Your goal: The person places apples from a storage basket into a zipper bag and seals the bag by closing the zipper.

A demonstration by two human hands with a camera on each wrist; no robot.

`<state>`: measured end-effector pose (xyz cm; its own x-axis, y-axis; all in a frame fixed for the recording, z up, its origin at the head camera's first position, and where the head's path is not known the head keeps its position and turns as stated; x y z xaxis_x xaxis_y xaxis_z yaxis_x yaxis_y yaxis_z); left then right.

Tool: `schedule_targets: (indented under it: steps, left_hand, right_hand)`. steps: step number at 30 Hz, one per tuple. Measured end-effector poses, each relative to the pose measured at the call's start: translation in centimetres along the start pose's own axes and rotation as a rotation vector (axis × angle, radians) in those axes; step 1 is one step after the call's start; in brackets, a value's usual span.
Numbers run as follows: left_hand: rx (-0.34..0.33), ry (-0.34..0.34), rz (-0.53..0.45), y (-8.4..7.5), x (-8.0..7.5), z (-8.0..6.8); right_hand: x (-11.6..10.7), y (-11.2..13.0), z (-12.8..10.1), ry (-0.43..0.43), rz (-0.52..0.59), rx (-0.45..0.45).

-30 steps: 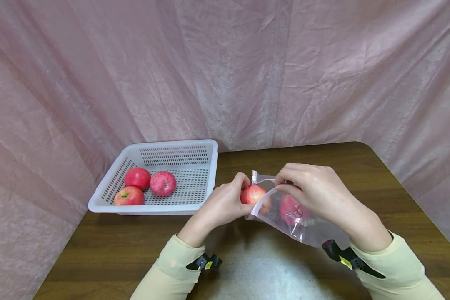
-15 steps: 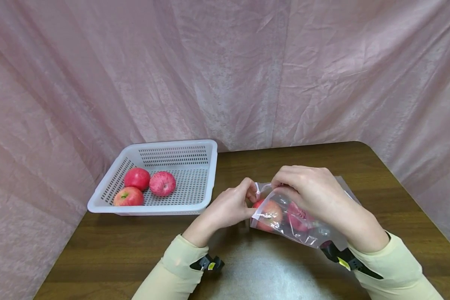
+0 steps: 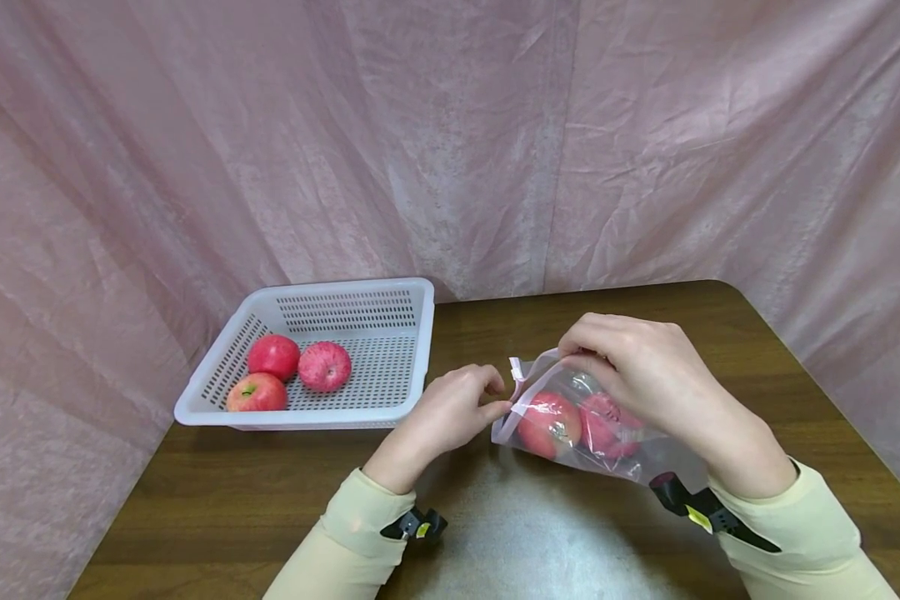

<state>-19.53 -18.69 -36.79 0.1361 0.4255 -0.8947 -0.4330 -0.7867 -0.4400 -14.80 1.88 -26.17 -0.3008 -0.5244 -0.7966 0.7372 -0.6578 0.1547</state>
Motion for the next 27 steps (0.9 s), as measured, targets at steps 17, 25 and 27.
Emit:
schedule_targets:
  steps: [17, 25, 27]
  left_hand:
    - [-0.016, -0.191, 0.037, -0.1, -1.0, 0.0]
    - [-0.02, -0.302, -0.033, -0.6, -3.3, 0.2]
    - [-0.015, -0.325, -0.041, -0.8, -3.8, 0.3]
  right_hand:
    - [-0.8, -0.4, -0.1, -0.029, 0.001, 0.035]
    - [-1.2, -0.8, -0.3, -0.025, -0.016, 0.08]
    - [-1.4, -0.8, -0.3, -0.038, -0.023, 0.105]
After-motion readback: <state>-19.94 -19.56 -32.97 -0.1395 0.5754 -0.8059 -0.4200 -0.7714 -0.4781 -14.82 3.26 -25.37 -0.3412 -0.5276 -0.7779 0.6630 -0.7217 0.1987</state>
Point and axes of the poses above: each hand's wrist, its own z-axis towards the middle knuckle, its own x-axis out of the palm, y = z × x, the point moved 6 cm from there along z, towards the middle knuckle, and after that the axes turned 3 degrees about -x, right-handed, at the moved point
